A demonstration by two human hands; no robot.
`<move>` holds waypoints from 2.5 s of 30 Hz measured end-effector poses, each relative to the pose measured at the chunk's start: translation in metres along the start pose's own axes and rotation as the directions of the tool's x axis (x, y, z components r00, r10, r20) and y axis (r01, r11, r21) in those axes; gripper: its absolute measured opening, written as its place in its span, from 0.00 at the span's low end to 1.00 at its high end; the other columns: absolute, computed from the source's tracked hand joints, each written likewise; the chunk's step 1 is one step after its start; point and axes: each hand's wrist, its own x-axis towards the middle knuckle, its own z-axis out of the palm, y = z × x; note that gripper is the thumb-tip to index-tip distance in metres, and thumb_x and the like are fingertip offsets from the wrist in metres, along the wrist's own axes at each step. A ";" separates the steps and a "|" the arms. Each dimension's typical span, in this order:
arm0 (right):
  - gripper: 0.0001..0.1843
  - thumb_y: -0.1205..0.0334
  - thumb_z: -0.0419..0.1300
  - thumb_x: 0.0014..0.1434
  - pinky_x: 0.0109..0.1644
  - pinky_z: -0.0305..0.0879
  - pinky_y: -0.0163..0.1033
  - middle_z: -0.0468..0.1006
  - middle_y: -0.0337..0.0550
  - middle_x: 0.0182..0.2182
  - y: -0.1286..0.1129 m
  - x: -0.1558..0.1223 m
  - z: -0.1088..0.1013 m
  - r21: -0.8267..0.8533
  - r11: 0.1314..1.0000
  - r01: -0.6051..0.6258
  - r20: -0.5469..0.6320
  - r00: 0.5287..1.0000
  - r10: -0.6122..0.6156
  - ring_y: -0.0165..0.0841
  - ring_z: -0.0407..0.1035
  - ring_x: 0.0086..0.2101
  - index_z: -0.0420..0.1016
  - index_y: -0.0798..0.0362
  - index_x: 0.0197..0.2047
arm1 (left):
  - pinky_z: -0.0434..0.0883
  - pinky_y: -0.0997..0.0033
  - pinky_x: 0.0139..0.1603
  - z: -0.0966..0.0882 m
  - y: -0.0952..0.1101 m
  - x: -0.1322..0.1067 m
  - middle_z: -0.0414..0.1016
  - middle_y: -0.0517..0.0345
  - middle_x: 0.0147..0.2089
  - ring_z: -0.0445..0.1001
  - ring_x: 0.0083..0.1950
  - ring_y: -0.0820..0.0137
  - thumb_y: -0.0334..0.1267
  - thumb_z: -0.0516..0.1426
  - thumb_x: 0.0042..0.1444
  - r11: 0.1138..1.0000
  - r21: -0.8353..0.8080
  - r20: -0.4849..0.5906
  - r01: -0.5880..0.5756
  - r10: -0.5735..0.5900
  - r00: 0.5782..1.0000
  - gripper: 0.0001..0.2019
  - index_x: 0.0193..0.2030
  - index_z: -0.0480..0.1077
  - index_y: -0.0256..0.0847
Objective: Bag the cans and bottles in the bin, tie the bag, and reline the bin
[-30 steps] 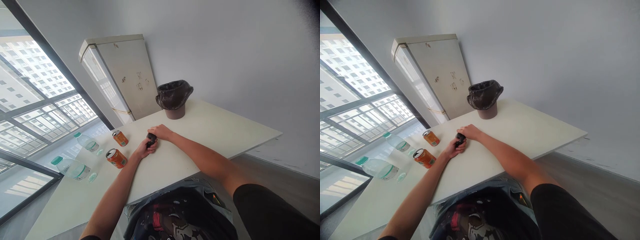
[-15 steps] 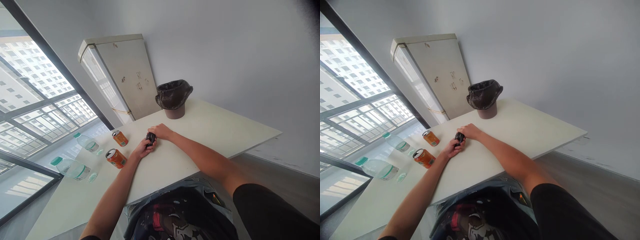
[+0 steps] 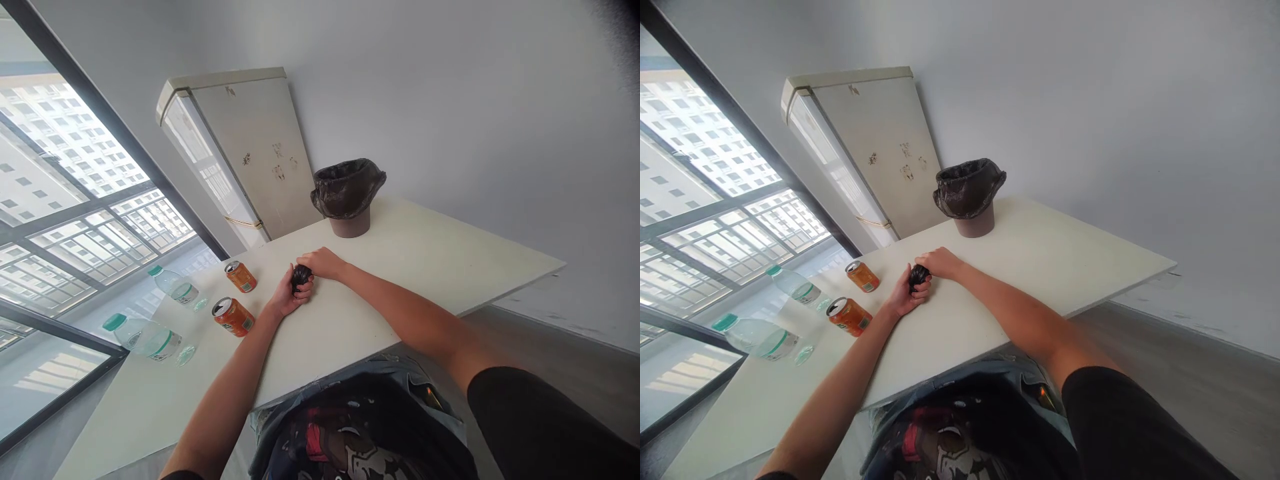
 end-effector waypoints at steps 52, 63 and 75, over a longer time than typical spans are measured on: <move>0.21 0.53 0.43 0.79 0.32 0.42 0.41 0.81 0.48 0.48 -0.008 -0.001 -0.004 -0.071 0.996 -0.061 -0.171 0.984 0.048 0.36 0.74 0.37 0.75 0.51 0.56 | 0.43 0.83 0.17 0.001 -0.007 0.008 0.47 0.74 0.24 0.43 0.19 0.82 0.56 0.69 0.57 0.944 0.159 -0.188 -0.288 0.316 0.930 0.27 0.34 0.57 0.42; 0.15 0.60 0.50 0.74 0.33 0.44 0.40 0.81 0.48 0.49 -0.006 -0.001 -0.005 -0.036 0.996 -0.087 -0.125 0.989 0.081 0.35 0.73 0.37 0.76 0.51 0.54 | 0.44 0.83 0.17 -0.003 -0.008 0.009 0.46 0.73 0.24 0.43 0.19 0.82 0.56 0.67 0.60 0.943 0.183 -0.179 -0.279 0.311 0.933 0.26 0.33 0.57 0.42; 0.13 0.60 0.53 0.71 0.34 0.47 0.40 0.82 0.46 0.47 -0.002 -0.003 -0.007 0.004 0.993 -0.120 -0.108 0.987 0.120 0.36 0.74 0.40 0.78 0.51 0.50 | 0.50 0.81 0.14 0.003 -0.007 0.004 0.65 0.64 0.30 0.50 0.18 0.83 0.63 0.63 0.60 0.927 0.273 -0.153 -0.259 0.308 0.939 0.26 0.45 0.67 0.40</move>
